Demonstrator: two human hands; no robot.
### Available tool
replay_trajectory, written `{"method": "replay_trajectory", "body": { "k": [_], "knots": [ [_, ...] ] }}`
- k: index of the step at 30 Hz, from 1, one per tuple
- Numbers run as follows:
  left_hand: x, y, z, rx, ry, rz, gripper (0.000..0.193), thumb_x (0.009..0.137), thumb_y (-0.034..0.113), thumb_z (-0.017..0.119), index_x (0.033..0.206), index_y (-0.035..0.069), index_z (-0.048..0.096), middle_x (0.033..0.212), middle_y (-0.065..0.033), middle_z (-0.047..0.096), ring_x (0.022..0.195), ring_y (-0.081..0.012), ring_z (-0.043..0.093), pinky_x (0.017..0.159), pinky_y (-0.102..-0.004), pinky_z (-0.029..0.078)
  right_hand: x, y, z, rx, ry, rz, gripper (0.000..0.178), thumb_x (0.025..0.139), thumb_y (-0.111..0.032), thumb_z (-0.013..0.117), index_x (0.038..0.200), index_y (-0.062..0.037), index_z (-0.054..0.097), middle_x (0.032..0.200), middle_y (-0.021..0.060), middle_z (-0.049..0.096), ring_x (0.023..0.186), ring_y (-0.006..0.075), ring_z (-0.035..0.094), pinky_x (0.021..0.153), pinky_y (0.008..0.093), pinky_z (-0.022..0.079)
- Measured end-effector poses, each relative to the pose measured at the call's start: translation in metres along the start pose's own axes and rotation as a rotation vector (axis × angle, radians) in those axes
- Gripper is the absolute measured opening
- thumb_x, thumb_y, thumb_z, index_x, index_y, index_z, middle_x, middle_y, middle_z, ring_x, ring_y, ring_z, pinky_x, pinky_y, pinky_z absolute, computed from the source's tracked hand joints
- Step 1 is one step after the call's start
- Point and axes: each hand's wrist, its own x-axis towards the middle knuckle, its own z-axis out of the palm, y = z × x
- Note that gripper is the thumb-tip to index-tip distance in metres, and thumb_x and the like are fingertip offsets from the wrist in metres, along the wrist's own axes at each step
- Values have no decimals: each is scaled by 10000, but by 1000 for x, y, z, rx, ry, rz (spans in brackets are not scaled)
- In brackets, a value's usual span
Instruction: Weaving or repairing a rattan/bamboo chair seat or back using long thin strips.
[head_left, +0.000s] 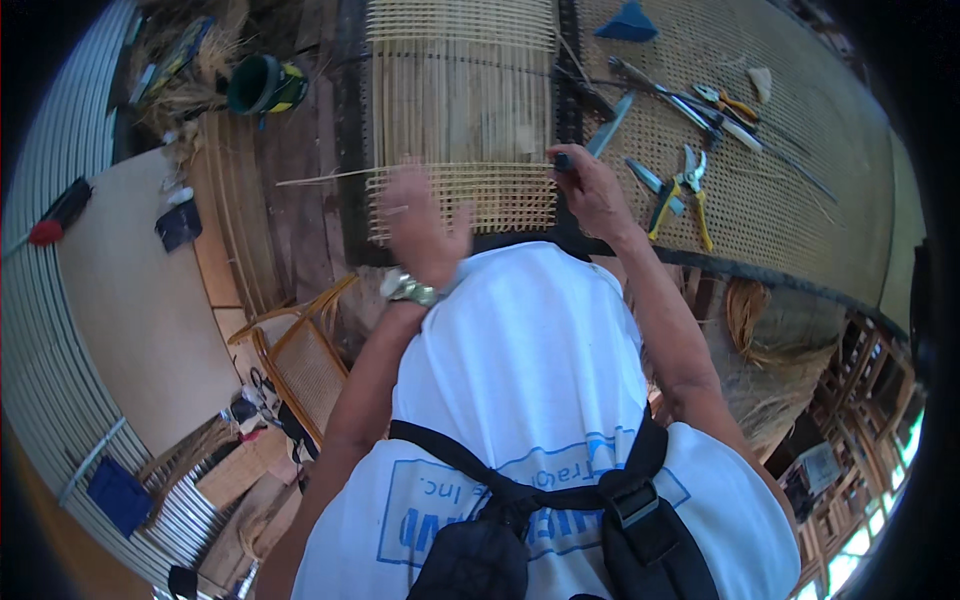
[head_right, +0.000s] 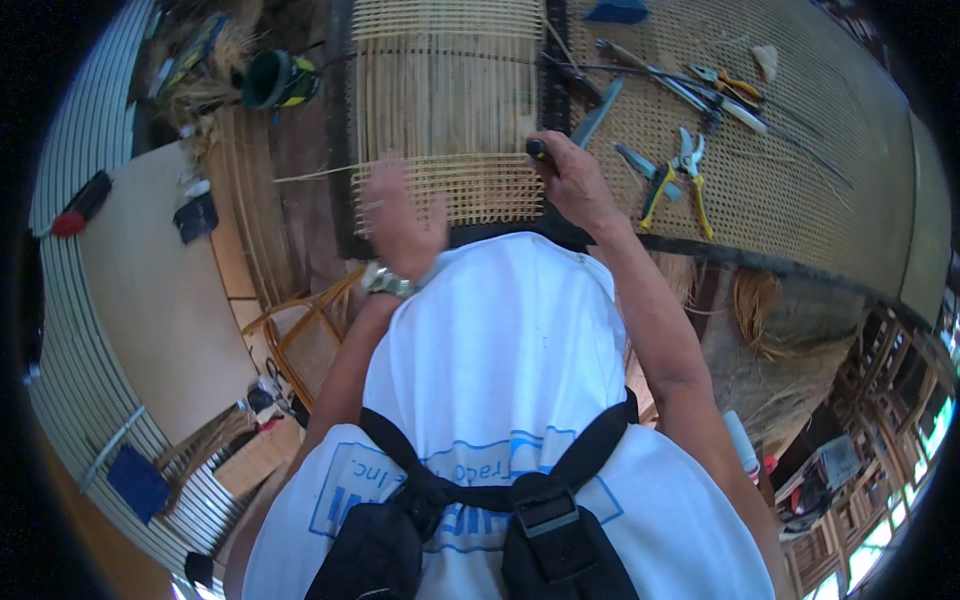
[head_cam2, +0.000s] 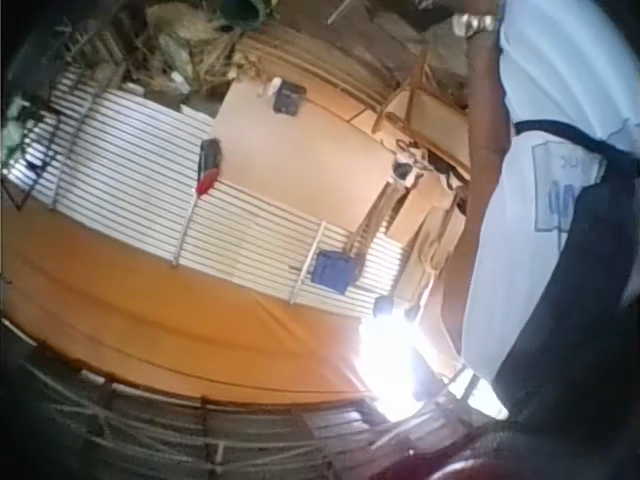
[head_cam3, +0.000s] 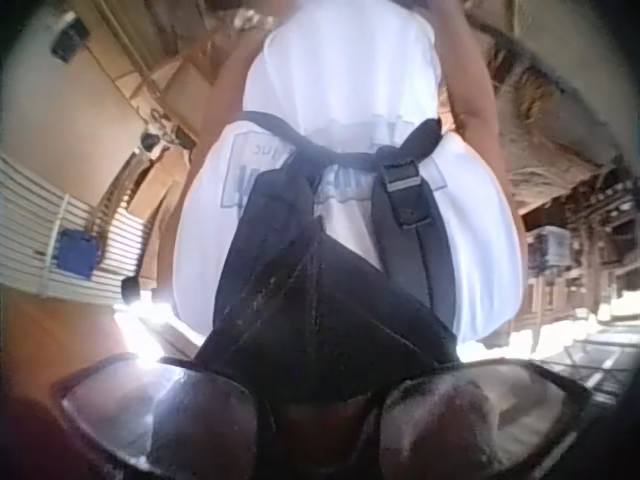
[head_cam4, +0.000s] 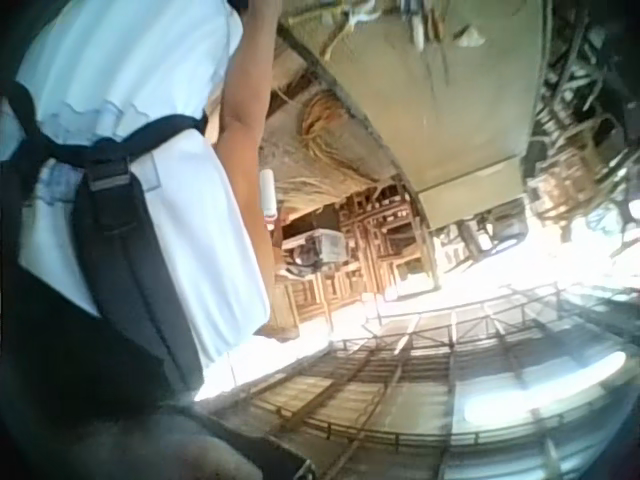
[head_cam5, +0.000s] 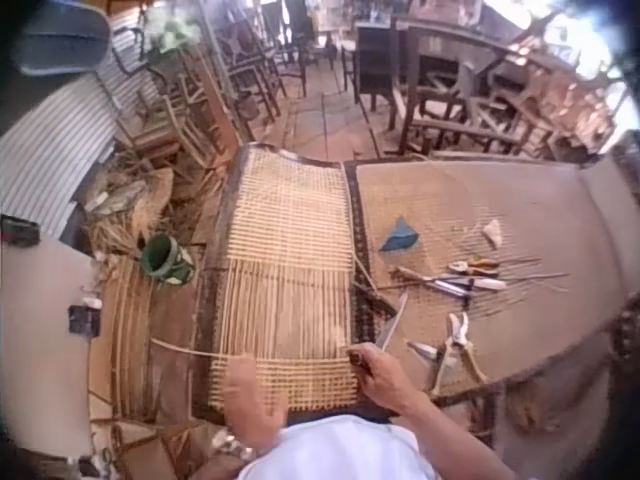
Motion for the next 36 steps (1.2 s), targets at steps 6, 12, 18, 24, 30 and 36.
{"method": "replay_trajectory", "body": {
  "k": [6,12,18,24,30,36],
  "knots": [
    [7,30,67,74,-392,414,777,895,525,625,1471,33,449,1622,-125,285,1507,-374,204,1221,-547,148,3,-12,-15,8,-163,175,318,931,-8,624,1244,-39,575,1014,159,621,787,264,629,707,339,510],
    [6,-4,36,260,-450,491,826,899,615,554,1516,86,409,1645,-76,254,1526,-279,175,1246,-470,109,-11,20,-13,-104,-64,29,399,957,-44,621,1344,-62,524,1013,142,628,783,219,615,722,334,504],
    [4,-35,-36,117,-355,292,655,919,433,640,1431,48,506,1537,-149,440,1442,-298,382,1178,-474,297,-40,21,-37,-66,-56,194,330,921,-51,639,1242,-17,575,1084,181,608,932,341,634,801,399,507],
    [43,-89,-64,365,55,135,519,936,420,628,1295,46,597,1380,-127,589,1334,-321,491,1114,-524,340,-65,14,-30,-96,-63,178,197,918,-71,646,1104,-8,629,1008,172,635,935,347,644,805,398,516],
    [76,-126,-84,281,-328,-29,367,922,450,658,927,86,707,919,-93,735,990,-323,659,977,-515,441,-67,9,-3,-141,-220,115,177,937,-107,622,1082,-9,647,994,170,645,941,360,644,817,417,524],
    [88,-166,-86,-129,-627,-282,346,928,417,679,891,78,735,760,-67,684,666,-202,618,632,-341,471,-73,-9,19,-165,-189,171,175,939,-113,621,1073,-5,654,984,170,641,939,368,639,821,421,519]
  ]
}}
